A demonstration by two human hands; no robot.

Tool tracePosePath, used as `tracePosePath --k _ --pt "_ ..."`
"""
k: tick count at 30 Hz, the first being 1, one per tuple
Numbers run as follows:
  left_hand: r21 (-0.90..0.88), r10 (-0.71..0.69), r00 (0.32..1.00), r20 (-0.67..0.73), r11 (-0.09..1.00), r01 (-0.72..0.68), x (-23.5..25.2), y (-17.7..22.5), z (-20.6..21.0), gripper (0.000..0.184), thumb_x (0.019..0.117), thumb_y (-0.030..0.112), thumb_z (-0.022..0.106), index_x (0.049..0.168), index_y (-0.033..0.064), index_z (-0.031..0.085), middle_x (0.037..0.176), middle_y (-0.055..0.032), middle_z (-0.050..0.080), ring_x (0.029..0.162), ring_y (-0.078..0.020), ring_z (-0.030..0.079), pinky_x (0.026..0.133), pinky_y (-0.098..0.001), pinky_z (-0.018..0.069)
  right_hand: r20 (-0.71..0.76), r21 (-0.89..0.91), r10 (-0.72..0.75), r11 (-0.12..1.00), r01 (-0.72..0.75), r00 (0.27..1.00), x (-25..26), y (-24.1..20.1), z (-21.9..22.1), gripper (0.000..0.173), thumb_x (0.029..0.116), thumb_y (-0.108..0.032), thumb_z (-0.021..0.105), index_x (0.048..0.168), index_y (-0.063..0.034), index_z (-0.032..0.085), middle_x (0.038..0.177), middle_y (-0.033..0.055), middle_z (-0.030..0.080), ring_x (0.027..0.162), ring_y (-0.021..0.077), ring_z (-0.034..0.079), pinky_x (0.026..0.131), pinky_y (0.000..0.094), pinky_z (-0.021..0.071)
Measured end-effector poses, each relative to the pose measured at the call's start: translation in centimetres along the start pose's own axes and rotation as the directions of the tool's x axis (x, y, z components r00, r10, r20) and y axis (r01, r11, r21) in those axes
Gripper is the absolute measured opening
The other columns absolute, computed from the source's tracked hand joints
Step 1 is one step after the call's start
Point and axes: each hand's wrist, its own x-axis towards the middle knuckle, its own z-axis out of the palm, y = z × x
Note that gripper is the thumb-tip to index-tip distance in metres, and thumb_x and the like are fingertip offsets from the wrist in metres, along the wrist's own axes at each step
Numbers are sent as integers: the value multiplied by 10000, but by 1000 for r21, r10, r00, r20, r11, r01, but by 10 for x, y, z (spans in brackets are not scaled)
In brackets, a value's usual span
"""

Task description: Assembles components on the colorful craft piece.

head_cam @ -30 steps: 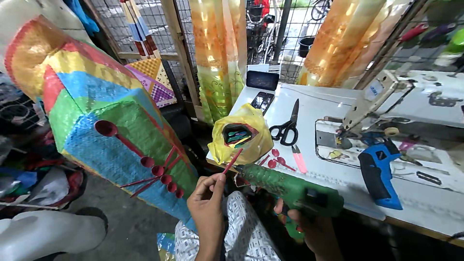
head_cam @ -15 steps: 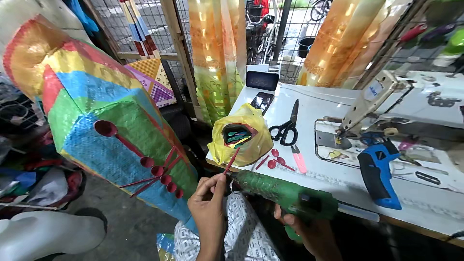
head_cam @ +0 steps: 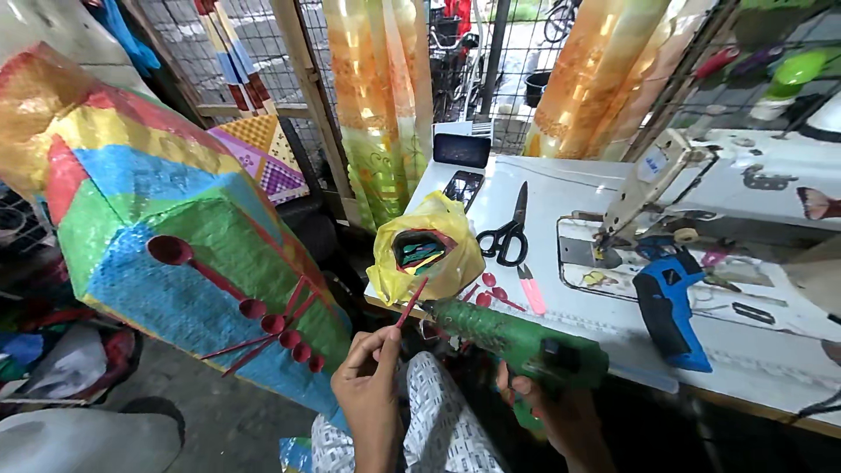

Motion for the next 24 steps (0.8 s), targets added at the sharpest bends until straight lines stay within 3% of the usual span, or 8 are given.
tracePosePath --k 4,18,21,24 --pt "-6 4 1000 3 1000 -4 0 -1 0 98 908 34 693 853 58 770 738 65 635 632 14 561 579 -115 468 -43 -29 24 999 -25 999 0 2 1 362 920 -551 688 1060 -217 696 847 -85 722 744 19 690 681 211 598" --pt "-14 -32 999 30 999 33 -2 0 -1 144 910 18 668 826 79 767 753 68 664 657 8 587 615 -126 495 -93 -32 30 999 -33 995 6 3 -3 405 905 -556 701 1053 -179 705 838 -68 723 767 37 694 726 235 602" --pt "-15 -43 998 38 999 43 -3 1 -2 144 906 21 671 825 88 768 758 70 670 666 5 596 626 -133 503 -153 -160 34 985 -58 988 6 3 -6 466 894 -548 717 1004 -95 716 859 -57 729 804 8 692 754 231 603" --pt "-10 -45 998 49 999 45 -3 4 -10 143 910 36 676 837 107 776 770 79 677 680 4 611 638 -139 520 -323 -459 -13 876 -145 946 15 -8 -14 494 881 -429 726 1034 40 701 900 12 738 833 -18 686 772 218 590"
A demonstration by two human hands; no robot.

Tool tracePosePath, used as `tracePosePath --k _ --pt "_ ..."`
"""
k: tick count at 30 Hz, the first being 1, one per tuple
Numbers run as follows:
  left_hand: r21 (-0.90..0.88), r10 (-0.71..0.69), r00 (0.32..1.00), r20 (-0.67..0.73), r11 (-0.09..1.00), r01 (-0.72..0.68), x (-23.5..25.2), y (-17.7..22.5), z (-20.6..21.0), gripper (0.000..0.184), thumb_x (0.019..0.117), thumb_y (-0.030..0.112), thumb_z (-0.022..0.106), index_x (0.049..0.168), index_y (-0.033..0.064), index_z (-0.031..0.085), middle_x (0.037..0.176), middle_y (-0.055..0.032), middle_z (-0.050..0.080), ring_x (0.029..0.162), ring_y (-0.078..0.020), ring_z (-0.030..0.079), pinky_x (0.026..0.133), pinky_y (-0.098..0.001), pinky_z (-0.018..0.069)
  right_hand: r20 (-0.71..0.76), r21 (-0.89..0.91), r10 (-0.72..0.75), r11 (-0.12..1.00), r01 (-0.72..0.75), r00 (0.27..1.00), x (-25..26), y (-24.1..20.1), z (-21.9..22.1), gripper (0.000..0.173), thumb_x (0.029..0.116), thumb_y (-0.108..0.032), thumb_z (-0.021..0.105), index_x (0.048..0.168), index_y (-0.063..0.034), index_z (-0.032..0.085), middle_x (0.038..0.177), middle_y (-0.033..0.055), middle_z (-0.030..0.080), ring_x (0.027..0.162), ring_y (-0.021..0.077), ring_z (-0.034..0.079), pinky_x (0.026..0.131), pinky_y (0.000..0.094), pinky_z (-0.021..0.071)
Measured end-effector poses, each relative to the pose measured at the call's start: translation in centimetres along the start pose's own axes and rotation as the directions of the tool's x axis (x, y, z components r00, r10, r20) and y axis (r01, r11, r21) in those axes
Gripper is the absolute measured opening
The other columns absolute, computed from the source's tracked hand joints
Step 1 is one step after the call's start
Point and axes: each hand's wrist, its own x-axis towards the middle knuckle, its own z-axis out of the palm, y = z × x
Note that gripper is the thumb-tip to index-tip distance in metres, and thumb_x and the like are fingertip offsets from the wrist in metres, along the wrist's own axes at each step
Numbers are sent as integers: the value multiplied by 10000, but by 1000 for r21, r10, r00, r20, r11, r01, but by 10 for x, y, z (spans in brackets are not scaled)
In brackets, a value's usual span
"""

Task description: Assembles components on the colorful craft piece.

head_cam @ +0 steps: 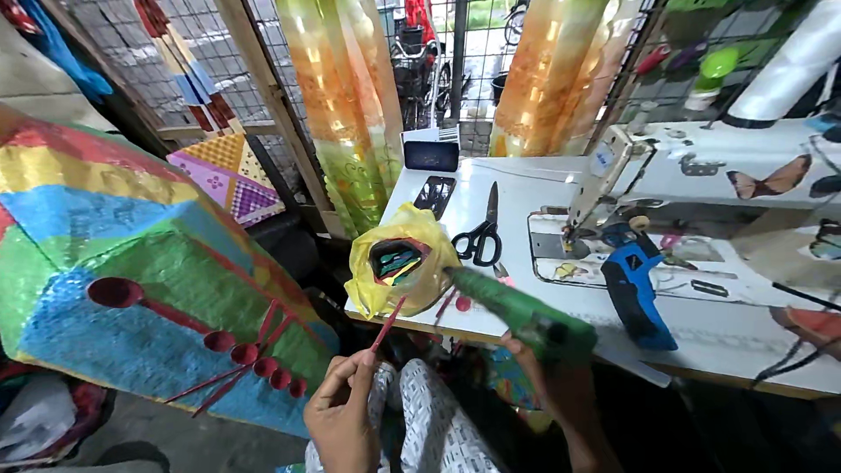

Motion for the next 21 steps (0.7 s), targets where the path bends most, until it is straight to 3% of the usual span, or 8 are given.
tracePosePath --k 2,4,6,7,10,12,15,21 --pt "6 -12 1000 6 1000 12 -1 3 -7 152 917 43 676 843 121 783 779 88 686 687 9 612 643 -142 518 -115 -208 -25 978 0 993 16 2 -9 521 906 -385 716 1089 102 672 940 137 729 859 118 702 802 330 583" --pt "-1 -42 999 4 999 42 -2 5 -15 172 919 27 662 837 119 781 784 80 694 687 3 618 644 -149 525 -155 -340 -50 940 -6 987 35 12 -19 576 928 -370 704 1146 160 645 1020 296 706 930 366 714 857 542 556" --pt "-9 -76 997 11 997 76 -4 5 -21 197 927 19 644 832 123 781 788 77 702 690 3 627 650 -150 529 -175 -421 -90 907 8 980 55 30 -27 594 935 -399 699 1108 168 658 990 343 694 919 477 699 835 636 530" --pt "-16 -95 995 15 995 95 -4 5 -23 207 933 18 635 830 125 780 789 75 704 692 2 629 657 -151 532 -160 -449 -79 894 -1 984 64 37 -31 610 942 -431 683 1099 158 663 984 345 689 928 495 688 838 655 520" --pt "-42 -136 991 8 990 136 -6 5 -27 203 931 24 633 821 115 776 776 57 701 678 -10 625 655 -163 531 -57 -491 183 851 -187 981 94 38 -40 651 953 -483 673 1192 122 641 1071 350 667 1052 529 636 928 702 453" --pt "-52 -154 988 1 987 154 -6 5 -28 207 933 26 629 816 117 773 769 55 698 671 -8 623 651 -163 534 -22 -520 244 826 -219 970 111 45 -38 633 953 -482 682 1169 112 650 1050 339 672 1036 521 640 909 701 452" --pt "-62 -184 983 -7 981 183 -6 4 -27 222 939 32 612 815 123 772 759 64 691 655 -5 615 642 -162 530 -19 -498 235 840 -213 972 121 55 -34 643 948 -482 688 1207 104 630 1060 337 668 1040 504 642 917 691 455" --pt "-80 -273 961 -30 959 270 -4 2 -21 236 954 11 574 820 88 752 741 37 694 618 -22 602 612 -173 515 -63 -443 176 877 -185 982 103 59 -39 784 911 -484 722 1389 100 510 1248 370 605 1188 541 571 1022 709 392"
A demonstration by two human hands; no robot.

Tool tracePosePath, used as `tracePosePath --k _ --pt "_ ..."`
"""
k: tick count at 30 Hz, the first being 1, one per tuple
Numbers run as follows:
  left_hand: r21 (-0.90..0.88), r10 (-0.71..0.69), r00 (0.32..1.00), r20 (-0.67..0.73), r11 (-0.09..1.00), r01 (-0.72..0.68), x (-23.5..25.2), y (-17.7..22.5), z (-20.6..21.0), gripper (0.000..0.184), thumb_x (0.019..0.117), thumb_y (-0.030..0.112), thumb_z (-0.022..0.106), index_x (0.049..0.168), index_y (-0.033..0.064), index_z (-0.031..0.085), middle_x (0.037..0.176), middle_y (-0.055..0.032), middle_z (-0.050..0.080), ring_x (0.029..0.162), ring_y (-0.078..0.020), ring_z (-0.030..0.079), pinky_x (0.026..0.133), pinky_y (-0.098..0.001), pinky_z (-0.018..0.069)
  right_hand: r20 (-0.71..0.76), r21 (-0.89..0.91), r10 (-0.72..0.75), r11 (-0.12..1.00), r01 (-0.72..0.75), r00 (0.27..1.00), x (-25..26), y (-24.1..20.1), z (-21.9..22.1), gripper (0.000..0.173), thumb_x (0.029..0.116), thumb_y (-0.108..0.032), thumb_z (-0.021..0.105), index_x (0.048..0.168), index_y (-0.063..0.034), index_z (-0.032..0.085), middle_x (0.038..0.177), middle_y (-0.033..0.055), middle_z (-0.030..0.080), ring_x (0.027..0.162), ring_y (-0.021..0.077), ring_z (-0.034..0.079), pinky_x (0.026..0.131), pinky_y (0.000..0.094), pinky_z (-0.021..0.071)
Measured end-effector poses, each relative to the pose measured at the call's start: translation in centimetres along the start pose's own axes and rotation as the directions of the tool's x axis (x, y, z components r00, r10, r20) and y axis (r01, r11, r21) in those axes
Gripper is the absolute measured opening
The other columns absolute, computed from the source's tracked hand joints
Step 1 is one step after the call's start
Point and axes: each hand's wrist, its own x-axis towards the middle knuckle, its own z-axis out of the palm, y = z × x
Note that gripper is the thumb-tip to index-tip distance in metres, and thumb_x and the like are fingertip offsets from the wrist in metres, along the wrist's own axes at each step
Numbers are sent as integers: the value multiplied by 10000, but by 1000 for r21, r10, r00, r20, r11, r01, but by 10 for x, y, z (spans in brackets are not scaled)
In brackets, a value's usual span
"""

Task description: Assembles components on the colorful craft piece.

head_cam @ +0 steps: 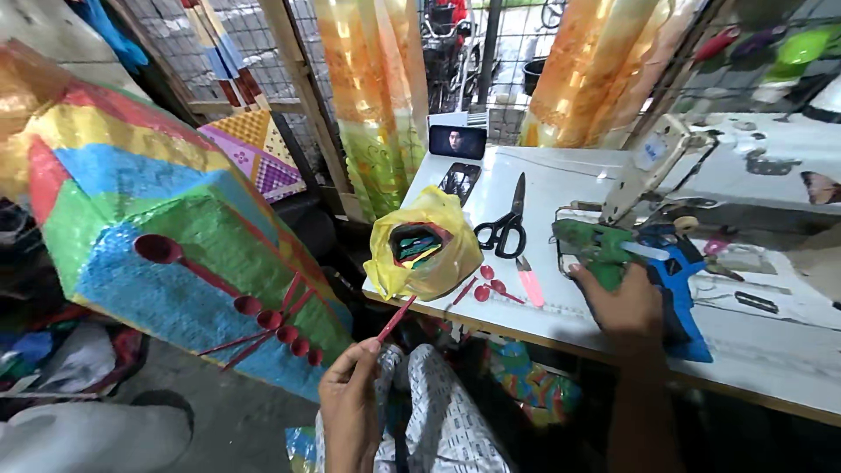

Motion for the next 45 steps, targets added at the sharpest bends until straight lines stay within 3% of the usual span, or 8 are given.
tracePosePath --k 4,6,11,18,29,34,39,45 --pt "-4 -25 1000 10 1000 25 1 -2 -1 232 954 15 581 830 83 765 753 35 699 607 -5 577 592 -159 490 -308 6 -308 945 326 900 -37 3 3 636 943 -330 695 1326 157 548 1243 394 586 1156 528 576 1014 582 460" --pt "-12 -46 998 32 999 47 0 -3 0 229 951 18 581 832 84 766 747 37 694 598 -3 566 585 -160 483 -389 42 -419 881 471 820 -62 -10 4 407 970 -193 672 1176 154 623 1136 352 616 1061 397 609 938 418 505" --pt "-23 -135 978 161 990 140 -9 -6 5 212 946 66 605 827 118 773 739 60 687 605 3 566 599 -172 489 -37 489 -616 675 552 786 -87 -56 22 229 988 -203 639 1003 -8 759 952 51 737 920 -7 671 860 143 539" --pt "-60 -189 957 220 977 207 -15 -4 -5 155 925 87 661 839 113 788 714 45 681 605 -1 572 600 -175 493 81 756 -729 489 434 680 -89 -76 51 208 985 -162 663 1092 -7 750 978 15 755 933 10 684 885 186 563" --pt "-58 -206 952 228 973 225 -16 -4 -9 139 922 113 677 844 136 790 736 39 702 629 -7 611 625 -178 525 151 902 -696 388 191 702 -94 -83 58 106 963 -131 696 1026 -69 754 990 -41 739 912 -4 678 828 185 580" --pt "50 87 967 240 994 -102 -19 -7 -11 68 913 200 746 890 179 806 835 92 702 760 18 624 708 -146 526 198 938 -684 341 69 702 -99 -88 55 90 991 -141 655 1041 -104 719 984 -82 737 894 -7 690 824 186 590" --pt "324 618 726 301 650 -687 -22 -8 -12 86 960 236 718 1013 200 775 880 104 594 796 70 572 714 -68 487 273 957 -648 262 -128 711 -106 -92 53 96 978 -153 675 1049 -125 735 950 -69 752 865 19 712 812 210 602" --pt "491 775 415 476 158 -857 -21 1 -23 108 1002 263 669 1029 159 672 838 1 484 769 -82 481 811 -215 383 438 896 -599 233 -377 670 -112 -99 46 81 961 -119 691 1018 -113 747 923 -45 752 842 37 718 814 229 605"
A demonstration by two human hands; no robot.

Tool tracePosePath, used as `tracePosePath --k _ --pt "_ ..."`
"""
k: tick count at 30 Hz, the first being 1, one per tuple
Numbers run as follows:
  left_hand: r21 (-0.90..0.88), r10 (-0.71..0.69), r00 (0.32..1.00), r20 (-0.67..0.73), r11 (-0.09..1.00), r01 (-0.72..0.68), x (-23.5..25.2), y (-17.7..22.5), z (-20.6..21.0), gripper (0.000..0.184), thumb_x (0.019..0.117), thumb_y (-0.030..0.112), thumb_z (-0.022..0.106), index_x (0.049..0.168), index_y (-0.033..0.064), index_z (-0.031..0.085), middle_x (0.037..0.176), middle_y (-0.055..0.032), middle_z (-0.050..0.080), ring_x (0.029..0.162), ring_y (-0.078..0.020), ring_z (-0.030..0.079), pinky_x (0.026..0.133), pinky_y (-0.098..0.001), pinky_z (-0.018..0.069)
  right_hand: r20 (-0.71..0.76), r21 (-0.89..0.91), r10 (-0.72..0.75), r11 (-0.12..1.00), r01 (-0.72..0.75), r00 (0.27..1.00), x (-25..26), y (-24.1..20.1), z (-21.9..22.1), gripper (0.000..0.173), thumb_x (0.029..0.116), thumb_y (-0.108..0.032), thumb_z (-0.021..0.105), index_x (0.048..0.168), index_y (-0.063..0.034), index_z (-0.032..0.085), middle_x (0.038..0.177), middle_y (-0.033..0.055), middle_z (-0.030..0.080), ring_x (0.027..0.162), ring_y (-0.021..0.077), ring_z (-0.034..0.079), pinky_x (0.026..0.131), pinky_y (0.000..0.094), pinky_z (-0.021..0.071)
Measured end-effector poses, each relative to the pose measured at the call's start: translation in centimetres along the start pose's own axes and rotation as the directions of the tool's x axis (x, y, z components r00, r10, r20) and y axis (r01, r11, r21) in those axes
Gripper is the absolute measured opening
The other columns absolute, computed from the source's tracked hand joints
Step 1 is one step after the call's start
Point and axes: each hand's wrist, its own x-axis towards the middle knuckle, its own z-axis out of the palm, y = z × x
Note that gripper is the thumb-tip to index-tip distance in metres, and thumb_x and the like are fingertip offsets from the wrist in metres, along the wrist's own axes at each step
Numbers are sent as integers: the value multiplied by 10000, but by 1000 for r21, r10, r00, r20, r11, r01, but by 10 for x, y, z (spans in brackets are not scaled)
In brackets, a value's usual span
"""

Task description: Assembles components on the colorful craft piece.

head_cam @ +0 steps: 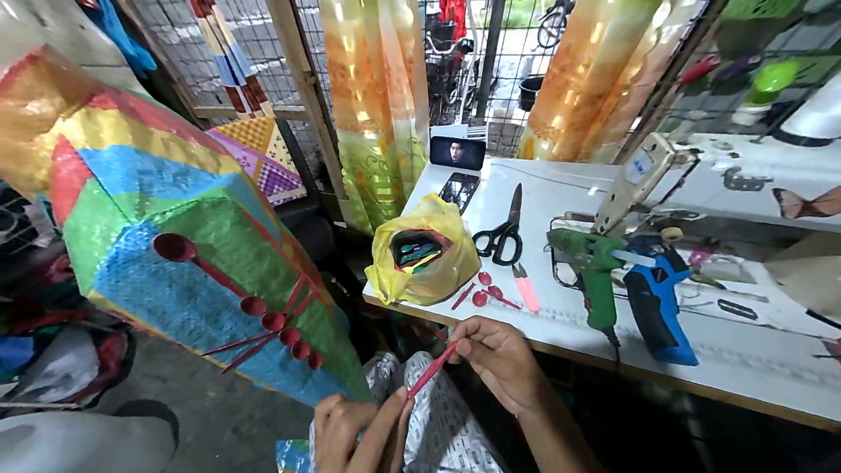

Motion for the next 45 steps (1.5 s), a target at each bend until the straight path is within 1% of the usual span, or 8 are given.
tracePosePath --k 3,7,18,22,33,37,42,45 --pt "92 110 994 14 990 -111 3 -4 -8 103 1003 250 664 1054 162 644 829 -11 467 744 -114 466 809 -251 371 -4 71 119 990 -119 993 -2 -1 5 80 952 -73 681 989 -101 747 890 -32 750 815 40 712 799 224 597" --pt "118 163 985 52 979 -168 4 -11 -20 115 988 216 672 1086 171 633 837 -9 479 750 -117 474 842 -262 365 10 117 216 969 -216 976 -1 3 12 87 948 -49 672 968 -88 748 873 -14 749 791 44 705 775 218 591" --pt "17 87 995 46 996 -88 3 -15 -34 95 961 232 711 1013 174 657 827 8 472 752 -76 473 854 -239 364 68 125 338 931 -344 939 4 5 21 137 949 -5 622 953 -83 735 848 -10 747 769 51 707 760 218 592" --pt "20 84 996 39 996 -85 2 -15 -33 95 963 236 711 1015 176 660 826 10 471 752 -76 470 849 -241 360 67 131 356 923 -362 932 5 5 20 131 947 -2 625 949 -73 735 842 -1 748 766 57 709 758 219 593" --pt "101 166 984 62 980 -172 1 -15 -32 118 981 220 679 1082 183 631 834 2 454 753 -99 462 872 -259 352 52 124 369 920 -373 928 4 3 18 132 950 -1 623 947 -69 736 836 5 750 761 59 709 758 220 593" --pt "130 182 981 59 973 -189 2 -16 -33 107 981 223 675 1065 180 624 825 3 455 739 -95 458 867 -255 350 45 124 360 924 -363 932 4 4 19 124 951 -10 629 954 -66 740 843 8 749 764 61 708 760 223 593" --pt "119 134 990 45 983 -138 -3 -16 -32 97 972 232 684 1013 178 614 839 6 471 758 -86 474 866 -236 361 8 80 347 935 -347 938 2 7 24 119 951 -9 637 952 -71 739 841 0 751 764 55 707 758 217 591" --pt "103 77 996 34 991 -80 -5 -18 -37 97 959 231 701 988 165 635 837 8 515 762 -81 507 888 -228 391 21 42 311 949 -311 950 1 17 27 92 954 -57 664 977 -79 750 856 5 754 767 64 710 757 226 598"
